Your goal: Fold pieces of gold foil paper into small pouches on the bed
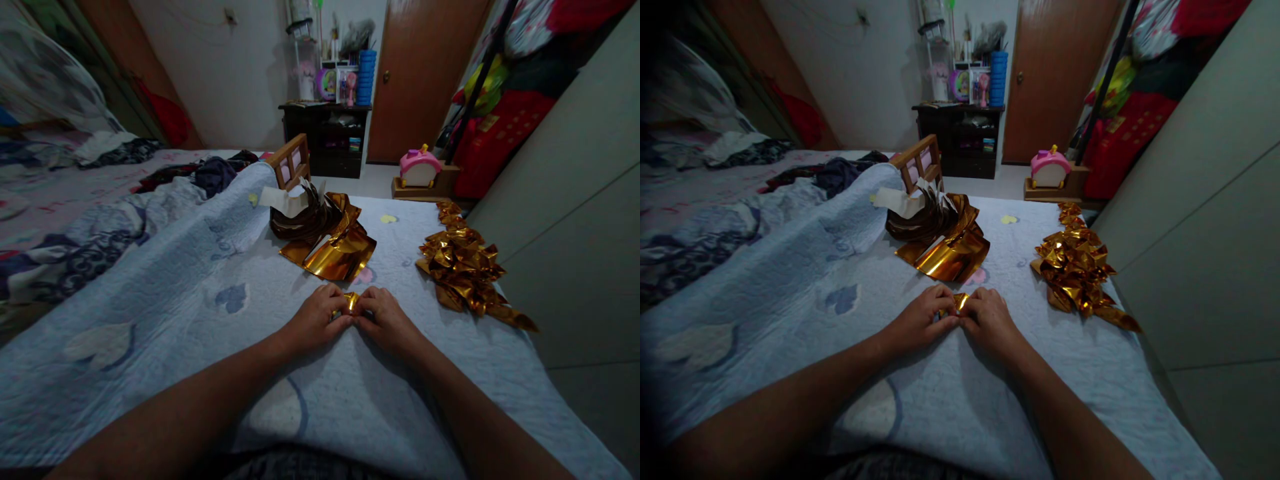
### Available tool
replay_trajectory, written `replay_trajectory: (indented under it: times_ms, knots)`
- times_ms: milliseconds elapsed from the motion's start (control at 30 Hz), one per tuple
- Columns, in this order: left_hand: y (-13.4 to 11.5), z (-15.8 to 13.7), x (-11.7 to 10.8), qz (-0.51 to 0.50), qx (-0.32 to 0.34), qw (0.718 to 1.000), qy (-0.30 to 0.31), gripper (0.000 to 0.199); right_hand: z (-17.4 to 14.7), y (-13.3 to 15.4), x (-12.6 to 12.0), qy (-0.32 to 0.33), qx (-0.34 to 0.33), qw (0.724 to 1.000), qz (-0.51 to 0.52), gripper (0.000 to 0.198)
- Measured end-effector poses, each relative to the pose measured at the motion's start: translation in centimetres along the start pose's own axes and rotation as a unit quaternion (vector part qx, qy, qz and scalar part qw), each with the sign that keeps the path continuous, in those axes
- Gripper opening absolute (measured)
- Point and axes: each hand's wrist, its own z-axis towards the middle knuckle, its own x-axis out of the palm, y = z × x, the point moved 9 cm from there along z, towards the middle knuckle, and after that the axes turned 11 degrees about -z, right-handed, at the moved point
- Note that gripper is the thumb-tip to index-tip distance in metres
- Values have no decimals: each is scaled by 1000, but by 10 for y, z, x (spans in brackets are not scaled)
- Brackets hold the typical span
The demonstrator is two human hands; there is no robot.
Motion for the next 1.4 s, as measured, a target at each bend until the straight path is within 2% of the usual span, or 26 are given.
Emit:
replay_trajectory:
  times_ms: [333, 567, 1000, 1400]
  knots:
    - [0, 0, 1, 15, -8, 1000, -11, 10, -3, -8, -14, 18, 4, 995, 94, 20]
    - [1, 1, 0, 14, -17, 1000, -17, 11, -3, -1, -10, 2, -21, 999, 34, 8]
    - [2, 2, 0, 20, -16, 999, -32, 11, 0, -5, 3, -1, -22, 1000, 0, 13]
    - [2, 2, 1, 28, -8, 999, -38, 12, -1, -3, 3, -12, -20, 999, -26, 9]
